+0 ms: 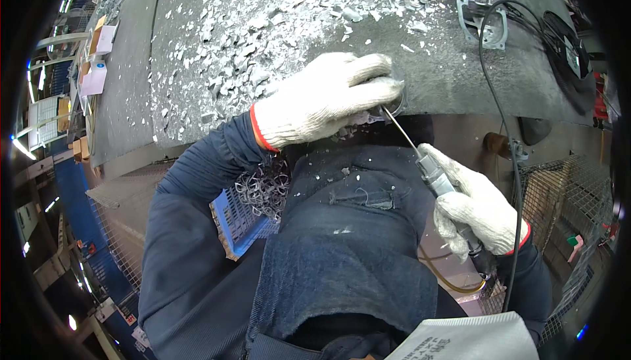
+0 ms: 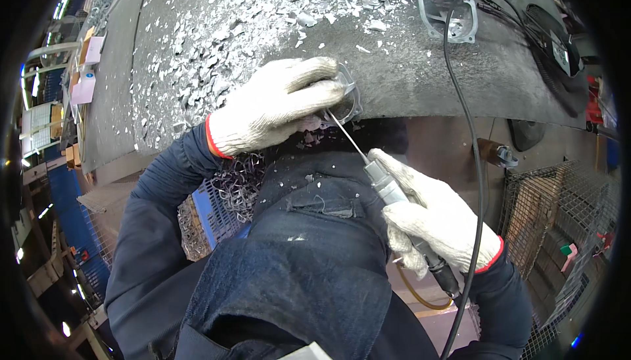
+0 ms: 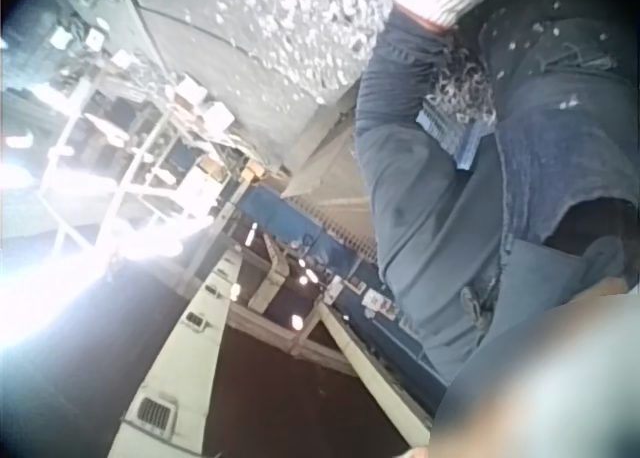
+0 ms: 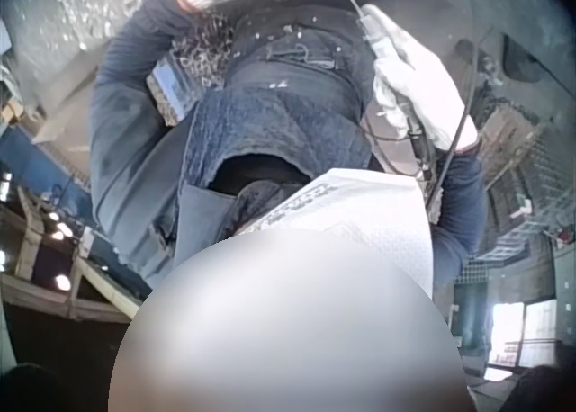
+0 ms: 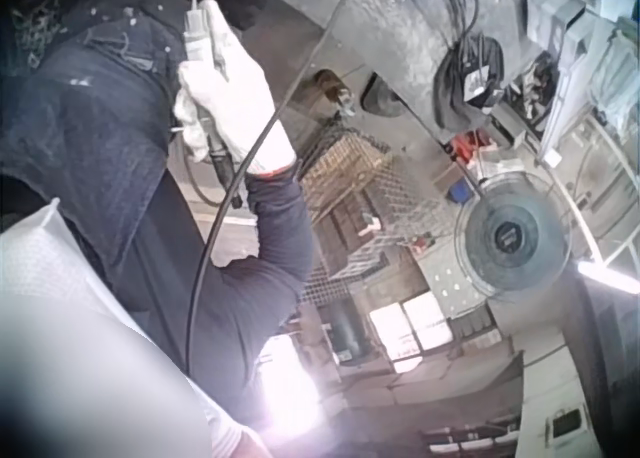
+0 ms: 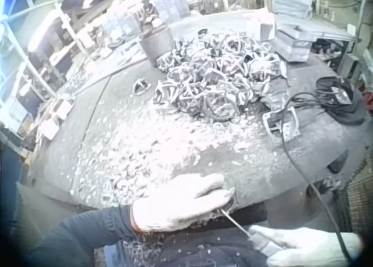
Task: The person files the edges of a metal component by hand using a handheld metal file.
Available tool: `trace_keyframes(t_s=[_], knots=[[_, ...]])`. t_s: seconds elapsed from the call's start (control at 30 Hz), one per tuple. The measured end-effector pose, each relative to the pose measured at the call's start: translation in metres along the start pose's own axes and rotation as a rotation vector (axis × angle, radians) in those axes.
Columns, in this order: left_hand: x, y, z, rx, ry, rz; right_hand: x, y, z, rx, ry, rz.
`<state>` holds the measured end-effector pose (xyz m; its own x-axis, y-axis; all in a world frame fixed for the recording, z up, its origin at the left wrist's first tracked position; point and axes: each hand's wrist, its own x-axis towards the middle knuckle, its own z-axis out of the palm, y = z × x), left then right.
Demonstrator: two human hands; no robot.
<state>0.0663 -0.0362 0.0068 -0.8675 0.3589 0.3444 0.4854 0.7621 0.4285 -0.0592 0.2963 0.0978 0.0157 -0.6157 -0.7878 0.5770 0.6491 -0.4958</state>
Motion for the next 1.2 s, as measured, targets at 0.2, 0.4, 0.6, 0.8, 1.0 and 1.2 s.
trace_keyframes(t_s=[0.2,0.4,0.6,0.8,1.0,1.2], knots=[[-0.001,-0.001,0.001,-0.025,0.035,0.012,-0.002,-0.017,0.009,-0.124,0.067,-0.082],[0.002,-0.008,-0.004,-0.099,0.002,-0.009,-0.01,-0.043,0.01,-0.422,0.196,-0.137],[-0.001,-0.011,-0.003,-0.109,0.037,-0.001,-0.016,-0.061,0.01,-0.453,0.299,-0.061],[-0.006,-0.016,0.003,-0.087,0.064,0.065,-0.015,-0.058,0.013,-0.453,0.301,-0.038],[-0.002,-0.014,0.0,-0.08,0.04,0.087,-0.016,-0.05,0.015,-0.398,0.2,-0.038],[-0.003,-0.01,-0.003,-0.054,0.004,0.03,-0.012,-0.033,0.017,-0.173,0.059,-0.038]])
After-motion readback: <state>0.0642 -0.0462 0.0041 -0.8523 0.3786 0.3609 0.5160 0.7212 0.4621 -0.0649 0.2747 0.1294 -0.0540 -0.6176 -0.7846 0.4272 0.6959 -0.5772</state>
